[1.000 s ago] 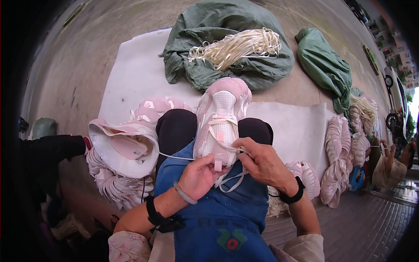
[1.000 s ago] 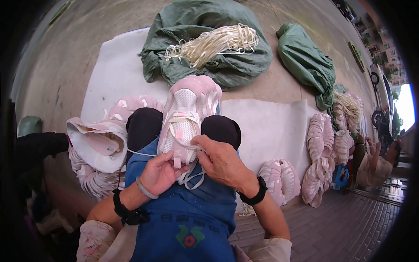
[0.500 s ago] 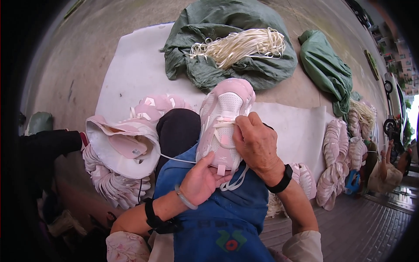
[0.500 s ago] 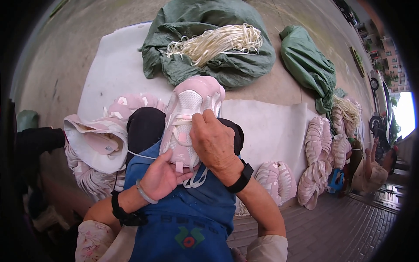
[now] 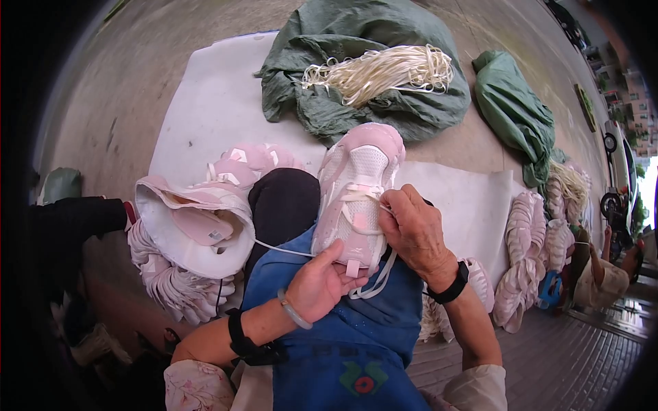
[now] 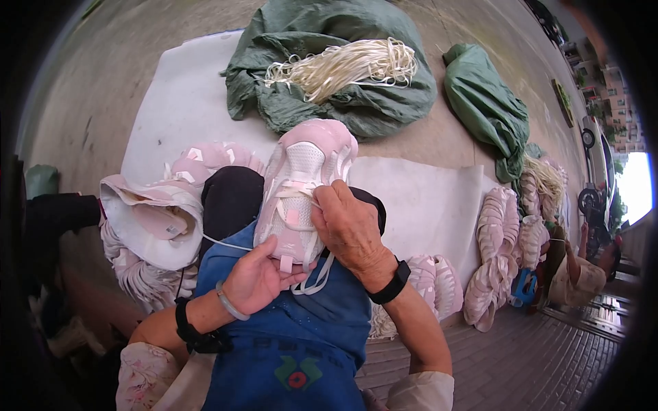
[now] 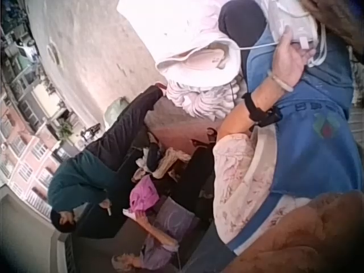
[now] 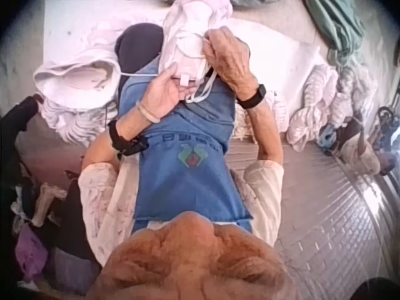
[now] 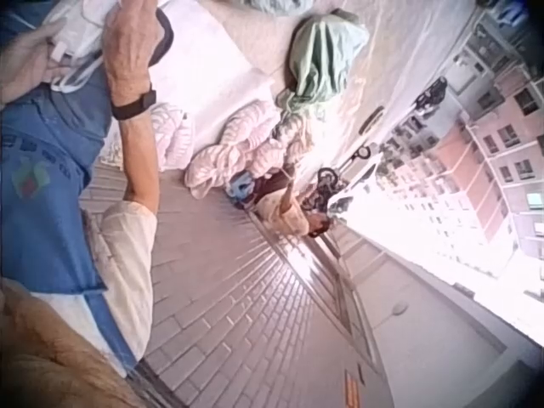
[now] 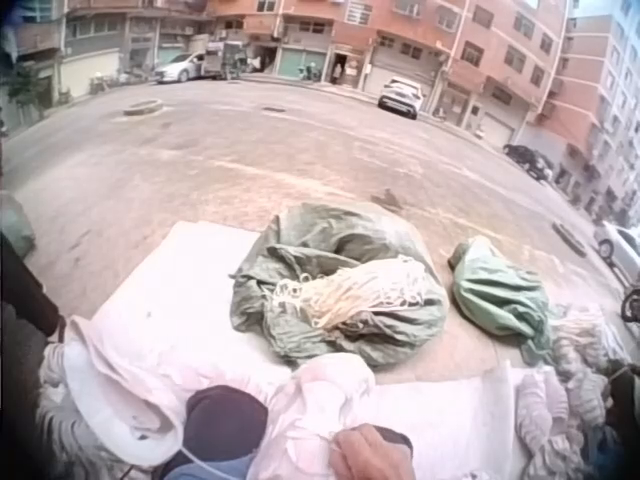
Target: The person is threading laces through the eyelets of pink and white sneakers.
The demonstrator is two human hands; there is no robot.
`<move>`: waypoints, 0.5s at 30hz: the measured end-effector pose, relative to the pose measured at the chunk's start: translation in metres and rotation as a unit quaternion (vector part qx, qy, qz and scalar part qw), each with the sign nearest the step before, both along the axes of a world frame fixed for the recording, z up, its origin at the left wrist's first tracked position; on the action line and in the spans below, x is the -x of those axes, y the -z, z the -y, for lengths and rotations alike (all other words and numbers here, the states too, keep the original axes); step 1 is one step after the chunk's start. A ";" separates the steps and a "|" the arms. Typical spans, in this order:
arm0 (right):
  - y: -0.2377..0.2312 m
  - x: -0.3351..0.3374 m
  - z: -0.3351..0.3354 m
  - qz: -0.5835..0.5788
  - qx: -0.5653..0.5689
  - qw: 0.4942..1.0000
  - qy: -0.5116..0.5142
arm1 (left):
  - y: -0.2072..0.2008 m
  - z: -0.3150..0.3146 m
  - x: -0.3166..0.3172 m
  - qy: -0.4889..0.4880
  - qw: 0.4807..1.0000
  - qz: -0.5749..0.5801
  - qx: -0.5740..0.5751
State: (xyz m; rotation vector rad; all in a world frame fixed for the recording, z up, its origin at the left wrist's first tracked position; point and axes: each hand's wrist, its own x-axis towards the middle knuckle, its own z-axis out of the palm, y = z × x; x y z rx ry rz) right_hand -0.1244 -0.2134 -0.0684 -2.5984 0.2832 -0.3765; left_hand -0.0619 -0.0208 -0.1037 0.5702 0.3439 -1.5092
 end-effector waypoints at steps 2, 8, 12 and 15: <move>-0.004 0.000 -0.001 -0.008 -0.003 1.000 -0.009 | -0.003 -0.001 0.000 -0.012 1.000 0.002 -0.003; -0.008 -0.006 -0.010 0.017 -0.062 0.996 0.055 | -0.005 0.000 0.002 -0.038 0.999 0.001 -0.003; -0.010 -0.015 -0.011 -0.014 0.014 0.999 0.050 | -0.005 -0.001 0.001 -0.033 0.999 0.008 -0.011; -0.007 -0.019 -0.010 -0.033 0.061 0.997 0.028 | -0.004 -0.002 0.002 -0.039 0.999 -0.005 0.010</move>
